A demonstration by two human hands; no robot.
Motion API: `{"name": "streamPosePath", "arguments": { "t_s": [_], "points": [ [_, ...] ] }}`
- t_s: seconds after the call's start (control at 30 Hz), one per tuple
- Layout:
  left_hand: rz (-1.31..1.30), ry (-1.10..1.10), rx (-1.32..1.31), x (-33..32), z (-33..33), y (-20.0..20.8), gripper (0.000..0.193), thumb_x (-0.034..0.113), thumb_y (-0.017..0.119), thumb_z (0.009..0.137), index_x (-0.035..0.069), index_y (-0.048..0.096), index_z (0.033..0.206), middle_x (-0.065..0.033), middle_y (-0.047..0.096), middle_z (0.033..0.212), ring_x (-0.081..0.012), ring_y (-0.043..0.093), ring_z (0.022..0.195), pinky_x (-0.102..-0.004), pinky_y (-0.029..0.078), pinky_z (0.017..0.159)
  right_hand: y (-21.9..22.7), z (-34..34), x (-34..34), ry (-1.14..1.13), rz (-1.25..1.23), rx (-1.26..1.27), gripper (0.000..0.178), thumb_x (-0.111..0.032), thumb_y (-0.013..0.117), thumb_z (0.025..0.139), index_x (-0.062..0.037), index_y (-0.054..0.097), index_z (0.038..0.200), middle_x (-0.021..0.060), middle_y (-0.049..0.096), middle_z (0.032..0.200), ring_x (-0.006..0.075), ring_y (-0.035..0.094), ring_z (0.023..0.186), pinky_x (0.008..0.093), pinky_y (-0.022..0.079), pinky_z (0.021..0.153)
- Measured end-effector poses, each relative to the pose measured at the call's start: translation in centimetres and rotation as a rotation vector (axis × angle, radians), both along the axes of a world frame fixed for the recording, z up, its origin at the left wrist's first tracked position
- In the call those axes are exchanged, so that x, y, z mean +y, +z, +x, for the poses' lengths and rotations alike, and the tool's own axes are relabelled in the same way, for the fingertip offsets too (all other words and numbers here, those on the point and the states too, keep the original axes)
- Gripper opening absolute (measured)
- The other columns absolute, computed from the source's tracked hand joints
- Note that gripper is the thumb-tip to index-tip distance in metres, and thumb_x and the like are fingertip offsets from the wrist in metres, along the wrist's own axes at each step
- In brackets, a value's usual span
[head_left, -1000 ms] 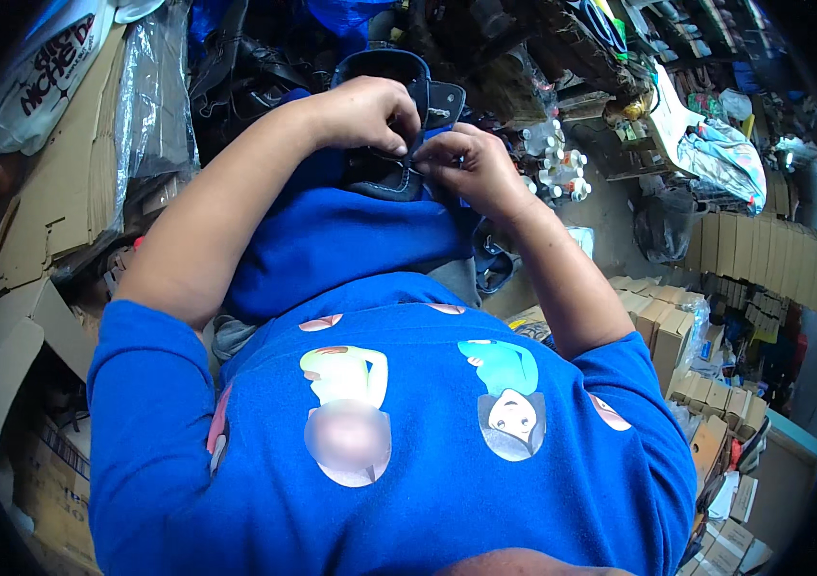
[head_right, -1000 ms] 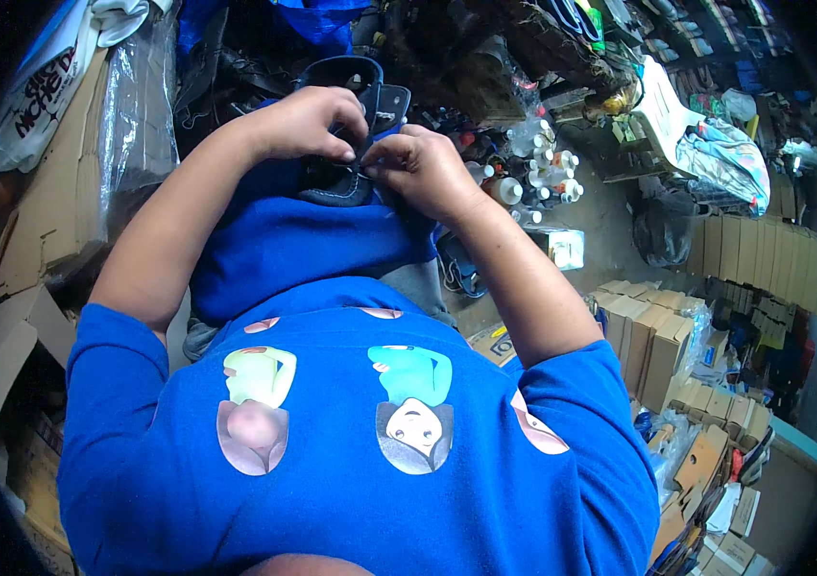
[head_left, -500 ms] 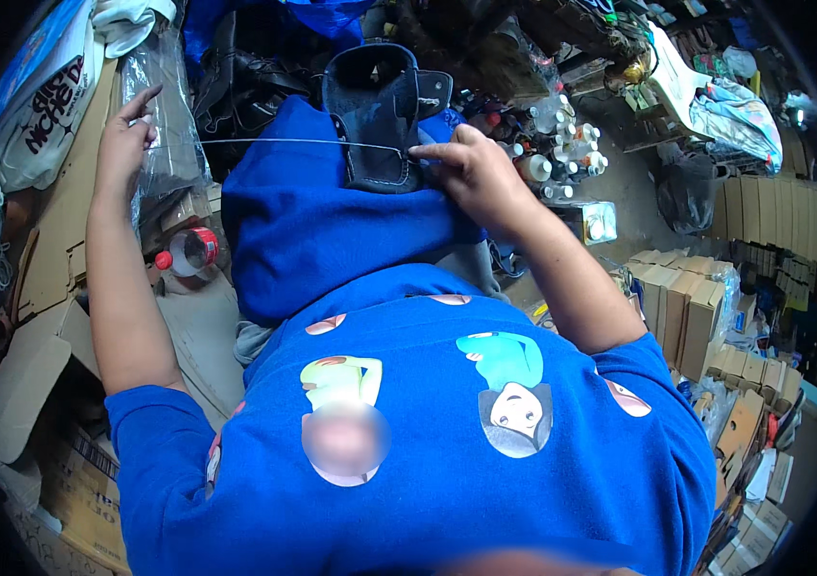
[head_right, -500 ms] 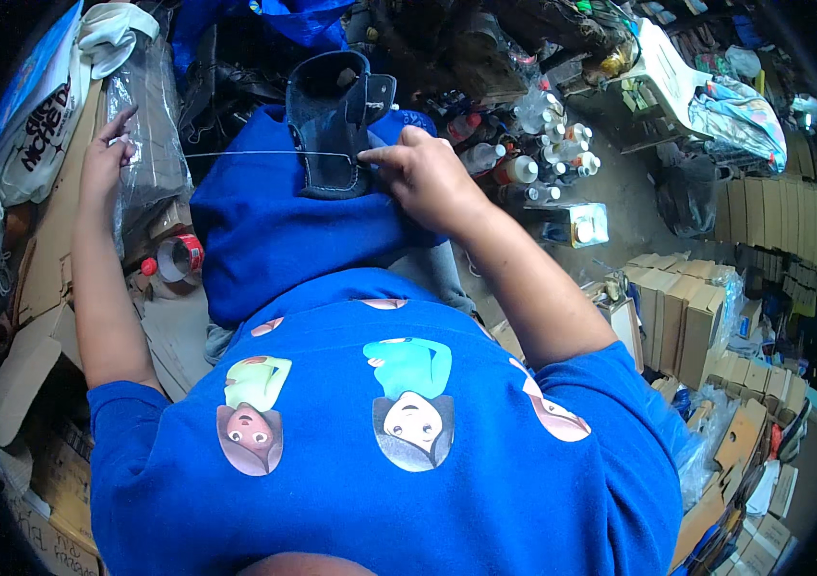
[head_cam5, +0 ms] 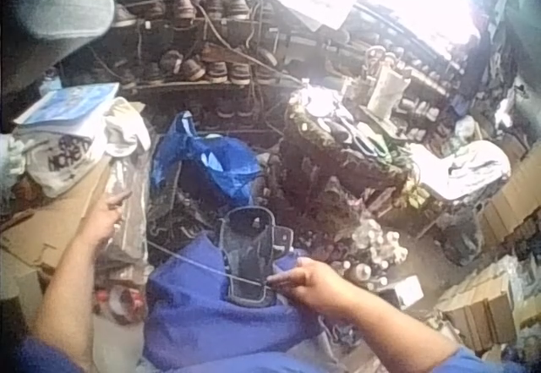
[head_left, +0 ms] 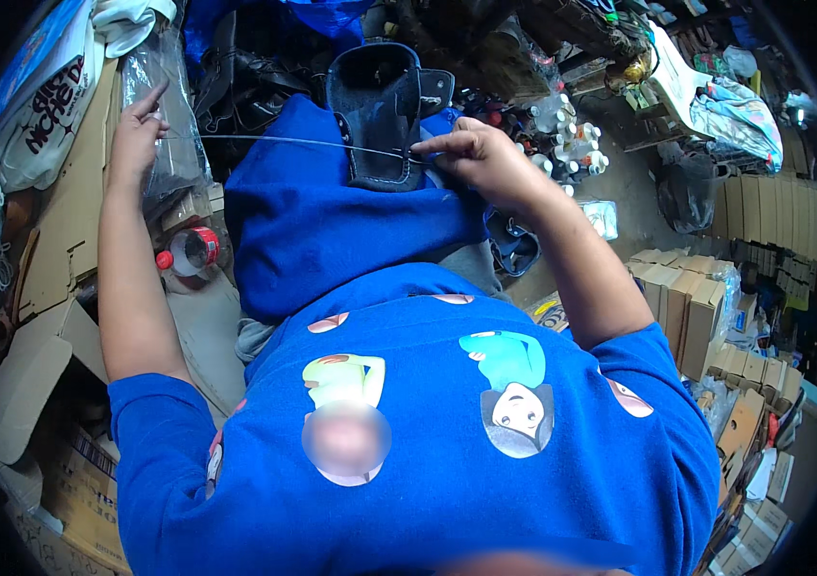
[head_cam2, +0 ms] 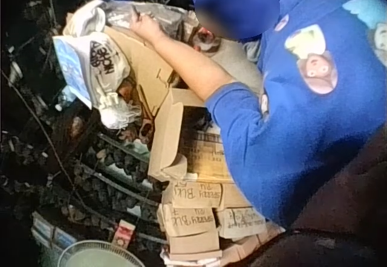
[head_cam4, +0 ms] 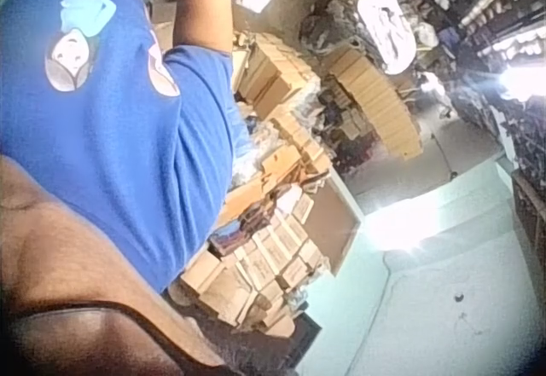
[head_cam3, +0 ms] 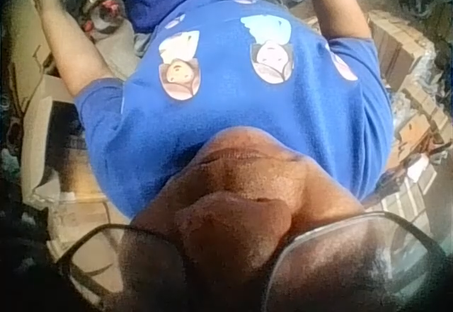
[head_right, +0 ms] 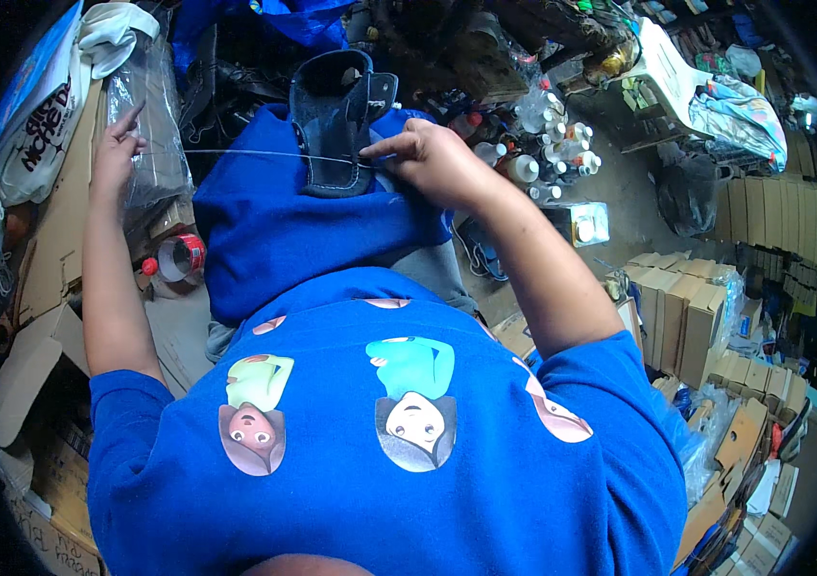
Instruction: Manually stitching a shoe upper using a needle and thread.
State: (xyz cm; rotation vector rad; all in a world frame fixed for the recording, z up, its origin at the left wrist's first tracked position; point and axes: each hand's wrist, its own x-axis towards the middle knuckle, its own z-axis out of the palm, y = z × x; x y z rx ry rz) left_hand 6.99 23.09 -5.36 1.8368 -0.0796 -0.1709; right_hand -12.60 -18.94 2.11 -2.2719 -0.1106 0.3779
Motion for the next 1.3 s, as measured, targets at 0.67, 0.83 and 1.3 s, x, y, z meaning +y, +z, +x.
{"name": "streamPosePath", "arguments": {
  "t_s": [0.67,0.83,1.3],
  "points": [
    [0.391,-0.552,-0.63,-18.0,-12.4,3.7,0.022,0.012,0.072,0.073,0.023,0.075,0.092,0.0008,0.051,0.074,-0.0189,0.05,0.081,-0.0344,0.036,0.076,-1.0,1.6,-2.1,0.107,0.097,0.075,0.034,-0.004,0.063,0.08,-0.0215,0.072,0.108,0.0043,0.054,0.085,0.0166,0.053,0.083,0.0303,0.045,0.079],
    [0.414,-0.551,-0.642,-18.1,-12.4,3.3,0.025,0.01,0.071,0.073,0.023,0.075,0.094,0.0,0.047,0.073,-0.0193,0.048,0.077,-0.0342,0.036,0.073,-0.2,2.7,-1.8,0.138,0.069,0.107,0.024,-0.007,0.063,0.086,-0.0161,0.072,0.107,0.0016,0.054,0.089,0.014,0.052,0.088,0.0264,0.043,0.083],
    [0.468,-0.598,-0.503,-18.2,-12.2,3.6,0.025,0.011,0.069,0.076,0.027,0.075,0.093,0.0032,0.054,0.079,-0.0173,0.05,0.087,-0.0348,0.031,0.084,-1.0,3.1,-2.3,0.188,0.129,0.1,0.024,-0.009,0.063,0.086,-0.0166,0.072,0.107,0.0024,0.058,0.091,0.0157,0.053,0.093,0.0282,0.042,0.089]
  ]
}}
